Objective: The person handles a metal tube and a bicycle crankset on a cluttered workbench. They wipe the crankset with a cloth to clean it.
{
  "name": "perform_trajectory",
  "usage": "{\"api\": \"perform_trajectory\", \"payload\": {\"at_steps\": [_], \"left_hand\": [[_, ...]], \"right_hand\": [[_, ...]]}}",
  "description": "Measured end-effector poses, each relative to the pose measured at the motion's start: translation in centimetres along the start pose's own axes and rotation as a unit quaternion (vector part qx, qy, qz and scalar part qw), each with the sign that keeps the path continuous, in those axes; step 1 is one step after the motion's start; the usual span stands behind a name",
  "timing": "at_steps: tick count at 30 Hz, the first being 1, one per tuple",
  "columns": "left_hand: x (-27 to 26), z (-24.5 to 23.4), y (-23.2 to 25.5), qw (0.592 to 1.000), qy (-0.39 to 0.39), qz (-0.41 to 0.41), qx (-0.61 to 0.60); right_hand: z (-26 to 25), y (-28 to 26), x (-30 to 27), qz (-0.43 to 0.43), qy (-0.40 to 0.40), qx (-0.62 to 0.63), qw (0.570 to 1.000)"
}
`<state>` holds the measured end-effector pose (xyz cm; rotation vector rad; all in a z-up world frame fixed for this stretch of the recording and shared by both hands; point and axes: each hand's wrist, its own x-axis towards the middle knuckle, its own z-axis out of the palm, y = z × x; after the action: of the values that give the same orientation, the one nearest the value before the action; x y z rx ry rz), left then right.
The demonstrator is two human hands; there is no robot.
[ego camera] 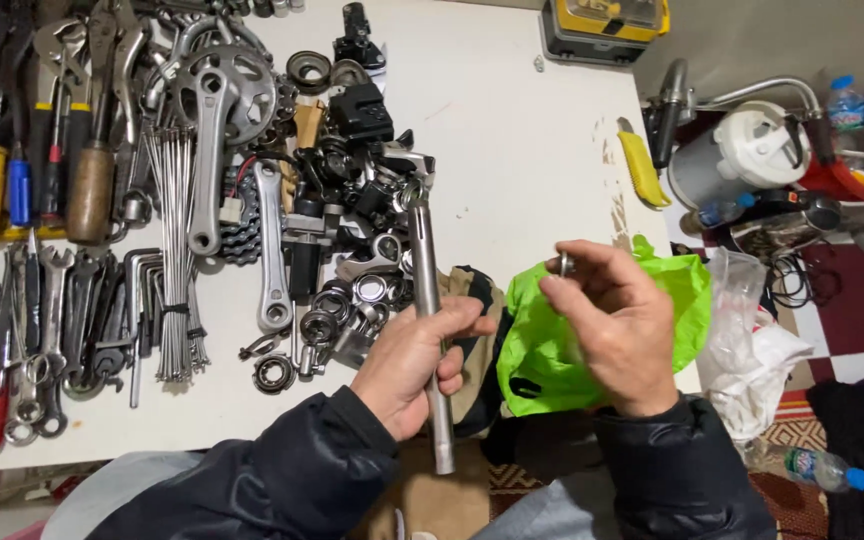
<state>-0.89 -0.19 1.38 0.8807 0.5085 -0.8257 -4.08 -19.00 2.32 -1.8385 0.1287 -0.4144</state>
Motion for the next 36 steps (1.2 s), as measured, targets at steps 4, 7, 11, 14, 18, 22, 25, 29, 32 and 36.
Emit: {"api": "perform_trajectory", "payload": {"at_steps": [4, 7, 11, 14, 18, 22, 25, 29, 32, 36], "left_hand": [[0.0, 0.1, -0.2, 1.0, -0.008, -0.014, 0.019], [-0.4, 0.8, 0.4, 0.997, -0.013, -0.055, 0.046], [-1.1, 1.2, 0.7, 0.996, -0.008, -0.067, 0.058], [-1.6, 1.5, 1.0, 0.995, -0.01, -0.077, 0.065], [-1.9, 1.8, 0.9, 0.995, -0.01, -0.087, 0.053], [-1.5, 1.8, 0.3, 0.995, -0.007, -0.085, 0.044], [-1.5, 1.6, 0.3, 0.995, -0.012, -0.085, 0.047], [-1.2, 1.3, 0.2, 0.995, -0.024, -0.079, 0.064], [-0.9, 1.1, 0.1, 0.994, -0.029, -0.077, 0.065], [-0.9, 1.2, 0.1, 0.995, -0.02, -0.077, 0.066]], "right_hand": [[-2.2, 0.2, 0.2, 0.007, 0.041, -0.014, 0.999], [-4.0, -0.2, 0.3, 0.024, 0.12, -0.041, 0.992], [-6.5, -0.2, 0.2, 0.033, 0.178, 0.091, 0.979], [-7.9, -1.1, -0.4, 0.078, 0.108, 0.036, 0.991], [-8.0, -2.2, 0.1, 0.269, -0.025, -0.233, 0.934], [-7.6, 2.3, -0.4, 0.267, -0.098, -0.412, 0.866], [-7.9, 6.5, -0.9, 0.127, -0.139, -0.521, 0.832], [-7.9, 8.3, -0.8, 0.075, -0.123, -0.543, 0.827], [-8.0, 9.3, -0.8, 0.047, -0.116, -0.565, 0.815], [-7.5, 8.3, -0.9, 0.08, -0.112, -0.581, 0.803]]}}
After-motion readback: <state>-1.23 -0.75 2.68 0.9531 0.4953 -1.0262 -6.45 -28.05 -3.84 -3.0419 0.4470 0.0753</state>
